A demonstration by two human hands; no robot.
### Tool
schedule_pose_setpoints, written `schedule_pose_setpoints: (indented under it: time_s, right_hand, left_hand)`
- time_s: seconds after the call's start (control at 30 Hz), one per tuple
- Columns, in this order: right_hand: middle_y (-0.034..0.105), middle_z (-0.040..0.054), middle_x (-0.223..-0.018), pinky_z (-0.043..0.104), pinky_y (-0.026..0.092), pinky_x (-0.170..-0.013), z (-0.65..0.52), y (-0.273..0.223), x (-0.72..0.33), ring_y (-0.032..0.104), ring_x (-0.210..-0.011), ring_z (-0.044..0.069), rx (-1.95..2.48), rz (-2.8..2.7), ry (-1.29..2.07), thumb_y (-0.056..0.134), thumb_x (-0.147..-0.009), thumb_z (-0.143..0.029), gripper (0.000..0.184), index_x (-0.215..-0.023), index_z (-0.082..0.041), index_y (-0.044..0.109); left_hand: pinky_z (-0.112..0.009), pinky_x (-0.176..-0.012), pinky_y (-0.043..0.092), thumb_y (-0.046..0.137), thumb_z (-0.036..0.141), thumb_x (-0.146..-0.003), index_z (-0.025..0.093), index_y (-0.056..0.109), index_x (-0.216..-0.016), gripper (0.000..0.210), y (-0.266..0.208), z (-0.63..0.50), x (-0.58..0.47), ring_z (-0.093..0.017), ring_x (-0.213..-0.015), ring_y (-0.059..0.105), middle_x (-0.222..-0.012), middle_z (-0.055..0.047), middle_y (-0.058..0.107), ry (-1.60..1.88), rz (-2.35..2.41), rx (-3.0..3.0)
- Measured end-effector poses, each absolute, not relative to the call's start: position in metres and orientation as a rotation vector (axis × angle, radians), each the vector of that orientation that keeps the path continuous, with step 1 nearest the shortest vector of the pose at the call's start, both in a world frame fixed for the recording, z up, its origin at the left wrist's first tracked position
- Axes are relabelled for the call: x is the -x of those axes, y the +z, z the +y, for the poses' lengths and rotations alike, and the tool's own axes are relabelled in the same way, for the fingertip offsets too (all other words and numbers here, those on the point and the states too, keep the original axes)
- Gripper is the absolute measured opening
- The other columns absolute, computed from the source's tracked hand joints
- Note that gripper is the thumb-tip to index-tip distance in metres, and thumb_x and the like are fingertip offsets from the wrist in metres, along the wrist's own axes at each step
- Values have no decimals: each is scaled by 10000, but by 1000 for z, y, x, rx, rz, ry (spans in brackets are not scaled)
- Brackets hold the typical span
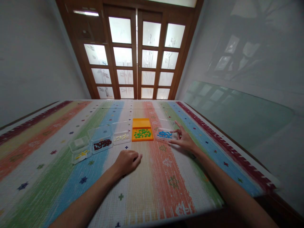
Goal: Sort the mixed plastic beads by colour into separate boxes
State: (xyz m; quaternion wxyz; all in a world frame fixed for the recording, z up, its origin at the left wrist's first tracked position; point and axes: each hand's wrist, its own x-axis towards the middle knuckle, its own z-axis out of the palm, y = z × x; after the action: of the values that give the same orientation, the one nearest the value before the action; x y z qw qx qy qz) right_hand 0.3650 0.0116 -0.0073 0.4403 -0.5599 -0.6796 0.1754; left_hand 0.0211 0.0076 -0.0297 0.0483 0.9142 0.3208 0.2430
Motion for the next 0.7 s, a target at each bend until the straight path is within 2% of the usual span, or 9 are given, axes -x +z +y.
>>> schedule_pose_setpoints:
  time_s: [0.23,0.57,0.7]
  right_hand:
    - [729,56,-1006,266,385,-477,13,-14,-369,465,-513,120,1464,-1718,428,866,-611,-435,1002,-1503,-307,430]
    - [751,87,-1039,261,387,-523,16,-25,-364,492,-548,132,1452,-1689,461,852,-632,-432,1023,-1517,-267,365]
    - [753,86,-1039,287,439,-572,16,-26,-364,512,-592,154,1434,-1697,485,832,-641,-442,1015,-1514,-262,346]
  left_hand:
    - [-269,-525,208,419,307,-970,164,504,-525,475,-28,6,-21,-107,-457,416,-478,-5,510,737,971,-2795]
    - [-267,-524,204,427,310,-966,164,490,-522,471,-26,6,-22,-103,-450,400,-475,-2,504,716,979,-2797]
    - [-274,-528,203,432,305,-967,167,490,-525,466,-27,6,-21,-104,-452,400,-477,0,503,707,972,-2798]
